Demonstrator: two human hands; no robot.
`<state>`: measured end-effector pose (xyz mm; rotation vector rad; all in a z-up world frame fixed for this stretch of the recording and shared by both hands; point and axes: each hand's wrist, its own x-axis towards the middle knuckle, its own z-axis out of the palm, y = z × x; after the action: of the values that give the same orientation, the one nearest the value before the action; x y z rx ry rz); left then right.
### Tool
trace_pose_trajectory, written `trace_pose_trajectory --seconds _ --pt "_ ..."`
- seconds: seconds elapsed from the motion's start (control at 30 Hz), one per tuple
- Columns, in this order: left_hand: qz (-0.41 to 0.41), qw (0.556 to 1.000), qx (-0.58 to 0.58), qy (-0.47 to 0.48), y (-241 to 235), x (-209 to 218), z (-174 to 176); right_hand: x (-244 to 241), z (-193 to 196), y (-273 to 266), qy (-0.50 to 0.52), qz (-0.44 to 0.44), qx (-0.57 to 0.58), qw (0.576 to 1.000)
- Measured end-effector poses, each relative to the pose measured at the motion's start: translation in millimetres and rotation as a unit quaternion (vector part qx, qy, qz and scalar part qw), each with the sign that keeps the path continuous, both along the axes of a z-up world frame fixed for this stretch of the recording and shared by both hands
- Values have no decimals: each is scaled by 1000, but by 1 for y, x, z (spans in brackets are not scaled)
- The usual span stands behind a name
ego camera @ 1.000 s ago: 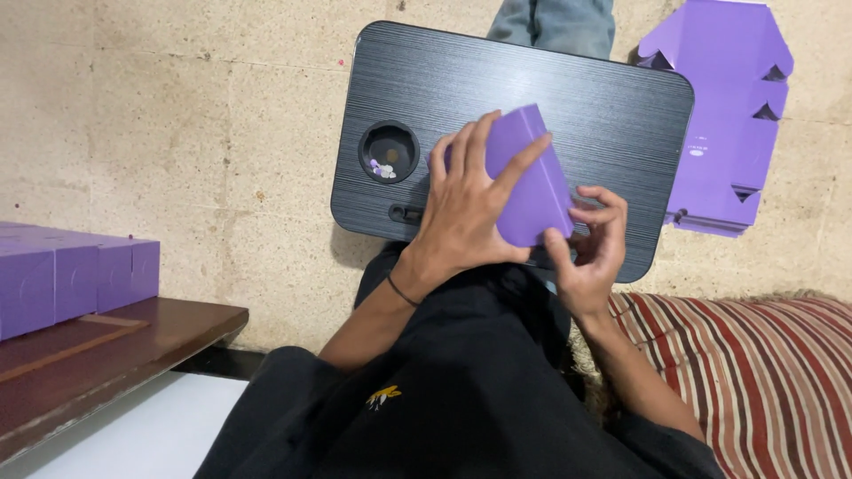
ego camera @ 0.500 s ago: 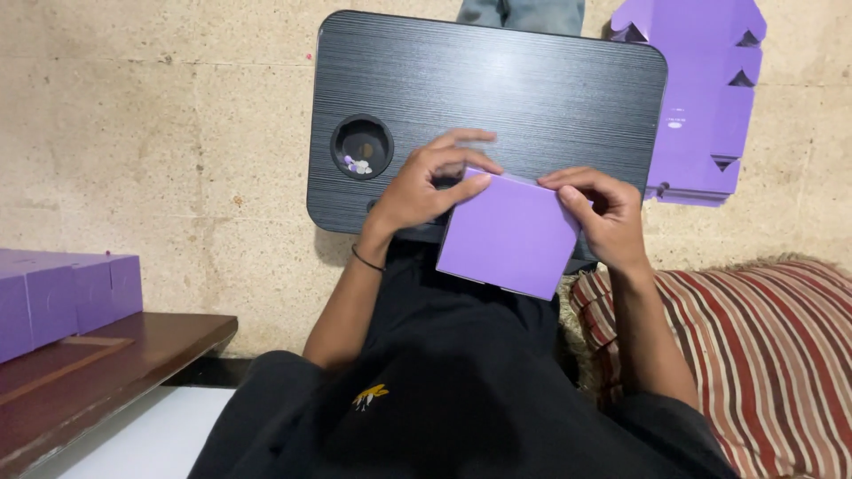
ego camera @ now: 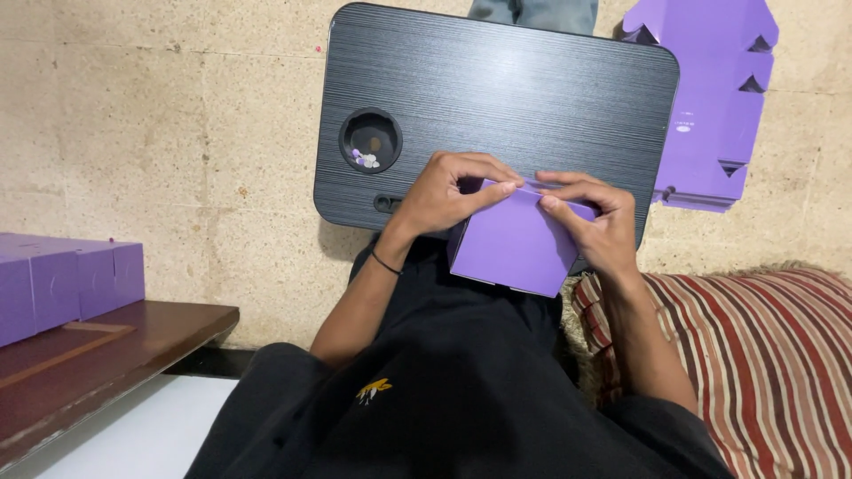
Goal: The person folds and assembles a cardboard box on a lap desk by hand, tucking in various tabs to form the structure.
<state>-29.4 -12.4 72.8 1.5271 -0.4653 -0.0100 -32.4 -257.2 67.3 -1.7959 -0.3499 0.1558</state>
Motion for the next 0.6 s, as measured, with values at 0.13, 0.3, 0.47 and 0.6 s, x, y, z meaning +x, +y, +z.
trace_pose_trajectory --seconds 0.13,0.3,0.47,0.6 --pt "50 999 -16 11 6 7 -20 4 6 4 -25 -2 39 999" --pt "249 964 -58 66 26 14 -42 6 -17 -12 90 -1 152 984" --pt "350 936 -42 5 10 9 -52 3 -36 -12 161 -14 205 965" --pt "295 955 -42 -13 1 12 -58 11 -64 -30 183 -108 236 948"
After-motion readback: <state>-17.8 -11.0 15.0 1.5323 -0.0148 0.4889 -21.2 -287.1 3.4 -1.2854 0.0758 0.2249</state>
